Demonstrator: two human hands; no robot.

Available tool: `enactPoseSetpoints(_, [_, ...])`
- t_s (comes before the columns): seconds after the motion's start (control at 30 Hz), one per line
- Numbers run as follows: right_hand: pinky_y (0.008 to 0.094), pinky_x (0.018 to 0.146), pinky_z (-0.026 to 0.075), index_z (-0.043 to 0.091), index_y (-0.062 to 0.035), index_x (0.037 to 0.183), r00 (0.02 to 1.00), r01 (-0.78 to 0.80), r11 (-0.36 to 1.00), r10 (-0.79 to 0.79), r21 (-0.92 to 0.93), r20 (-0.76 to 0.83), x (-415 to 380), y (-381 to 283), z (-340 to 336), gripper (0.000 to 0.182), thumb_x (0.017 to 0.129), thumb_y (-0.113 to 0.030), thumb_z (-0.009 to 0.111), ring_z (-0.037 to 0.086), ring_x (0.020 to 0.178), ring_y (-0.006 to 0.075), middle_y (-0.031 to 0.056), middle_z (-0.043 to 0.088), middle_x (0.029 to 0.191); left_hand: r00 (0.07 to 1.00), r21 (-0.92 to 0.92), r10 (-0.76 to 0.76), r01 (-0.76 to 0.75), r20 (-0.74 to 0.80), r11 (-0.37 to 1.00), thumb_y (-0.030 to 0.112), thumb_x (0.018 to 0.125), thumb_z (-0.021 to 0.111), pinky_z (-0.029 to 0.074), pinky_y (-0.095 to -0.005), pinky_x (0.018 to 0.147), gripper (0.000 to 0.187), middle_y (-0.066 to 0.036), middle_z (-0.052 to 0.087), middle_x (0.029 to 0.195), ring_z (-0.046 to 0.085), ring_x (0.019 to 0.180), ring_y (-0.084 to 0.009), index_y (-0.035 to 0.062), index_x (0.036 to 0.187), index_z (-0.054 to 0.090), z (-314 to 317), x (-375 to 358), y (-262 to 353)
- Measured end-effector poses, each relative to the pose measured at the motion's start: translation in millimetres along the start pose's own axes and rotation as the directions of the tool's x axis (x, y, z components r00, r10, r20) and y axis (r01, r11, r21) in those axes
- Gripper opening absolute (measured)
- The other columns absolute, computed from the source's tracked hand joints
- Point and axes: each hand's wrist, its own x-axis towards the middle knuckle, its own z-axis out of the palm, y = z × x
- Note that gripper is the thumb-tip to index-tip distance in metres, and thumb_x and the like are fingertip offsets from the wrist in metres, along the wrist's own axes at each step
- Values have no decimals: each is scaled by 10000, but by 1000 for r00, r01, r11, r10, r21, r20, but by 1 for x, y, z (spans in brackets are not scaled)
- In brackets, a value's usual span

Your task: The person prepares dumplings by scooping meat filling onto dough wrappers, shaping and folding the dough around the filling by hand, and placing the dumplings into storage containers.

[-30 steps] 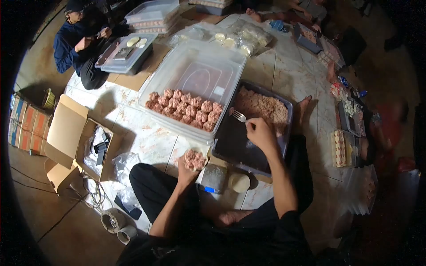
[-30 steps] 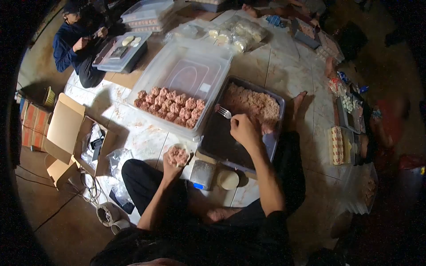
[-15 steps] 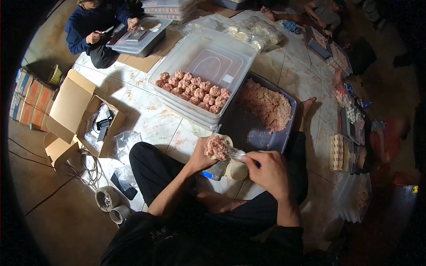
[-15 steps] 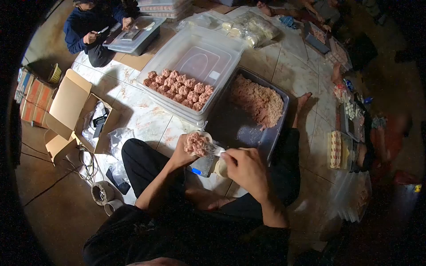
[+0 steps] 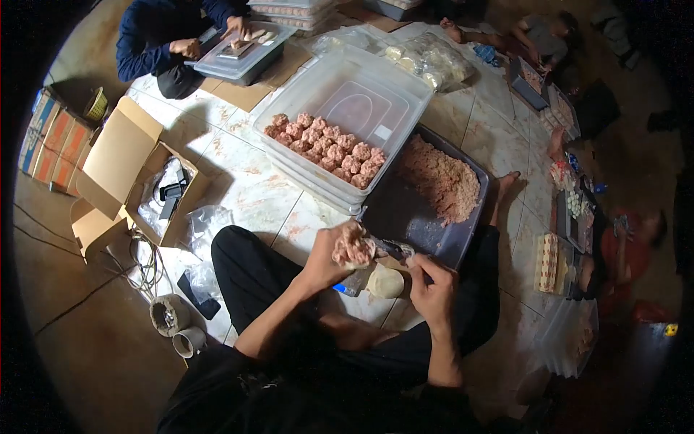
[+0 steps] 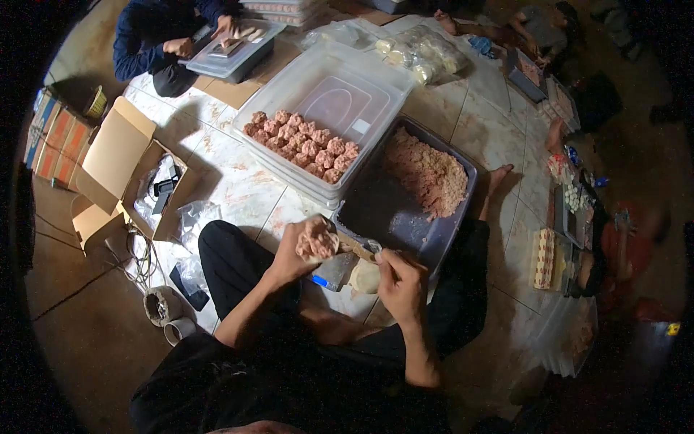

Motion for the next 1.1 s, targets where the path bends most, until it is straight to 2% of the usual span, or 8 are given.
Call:
enactPoseSetpoints(0.1, [367, 709, 559, 724, 47, 890, 976, 217, 974, -217, -62, 5, -9, -27, 20, 72, 861, 65, 660, 728, 779, 338, 178, 736, 853, 995, -100, 77, -83, -70, 992, 83, 743, 896, 495, -275, 744, 366, -52, 659, 868, 580, 796, -113, 2, 988, 637, 17, 2, 1])
enactPoseSetpoints(0.3, [401, 639, 521, 708, 62, 959, 976, 203, 945, -218, -257, -30, -10, -38, -1, 117, 849, 74, 671, 686, 762, 351, 180, 698, 853, 982, -182, 115, -142, -149, 973, 119, 683, 987, 509, -293, 893, 617, -40, 645, 1084, 614, 970, -133, 4, 1138, 585, 14, 11, 22])
enactPoseSetpoints(0.4, [369, 673, 541, 706, 68, 973, 984, 163, 960, -174, -228, -26, -14, -31, -4, 132, 848, 87, 667, 707, 776, 347, 182, 710, 855, 990, -481, -73, 8, -117, 877, 98, 672, 994, 501, -294, 980, 688, -57, 626, 1167, 638, 1040, -147, 8, 1206, 569, 20, 1, 11])
enactPoseSetpoints(0.5, [340, 720, 555, 704, 77, 916, 998, -11, 1000, 12, 17, -64, -22, -25, 4, 77, 857, 88, 656, 743, 799, 334, 183, 731, 837, 986, -452, -34, -43, -160, 891, 96, 740, 943, 513, -260, 862, 542, -38, 655, 1071, 620, 973, -91, 20, 1143, 588, 18, 0, 16])
enactPoseSetpoints(0.57, [344, 707, 550, 705, 78, 900, 995, 97, 995, -98, -13, -32, -18, -28, 8, 66, 861, 87, 653, 743, 791, 330, 184, 725, 821, 984, -289, 78, -121, -158, 949, 132, 770, 927, 513, -253, 766, 435, -33, 679, 971, 609, 883, -60, 24, 1066, 628, 20, 5, 22])
enactPoseSetpoints(0.7, [356, 668, 536, 692, 84, 912, 995, 94, 974, -100, -207, -18, -12, -43, 0, 56, 870, 78, 655, 733, 759, 318, 200, 704, 798, 992, -214, -113, 100, -51, 972, 80, 774, 915, 509, -252, 769, 326, 3, 653, 856, 570, 845, -60, 17, 934, 638, 18, 8, 28])
enactPoseSetpoints(0.87, [331, 675, 545, 713, 52, 920, 999, 49, 999, -49, 0, 13, -17, -37, -11, 83, 880, 77, 644, 740, 750, 280, 163, 751, 867, 996, -201, 15, -32, -84, 979, 77, 773, 919, 438, -235, 679, 370, 37, 556, 778, 500, 768, -47, 40, 828, 555, 5, 9, 21])
enactPoseSetpoints(1.1, [360, 686, 548, 707, 27, 902, 997, -29, 990, 18, -140, -79, -9, -52, -17, 62, 852, 53, 682, 751, 773, 302, 176, 731, 837, 987, -239, -15, -24, -159, 971, 134, 728, 967, 405, -230, 643, 430, 51, 528, 766, 468, 745, -41, 56, 826, 555, 9, 13, 22])
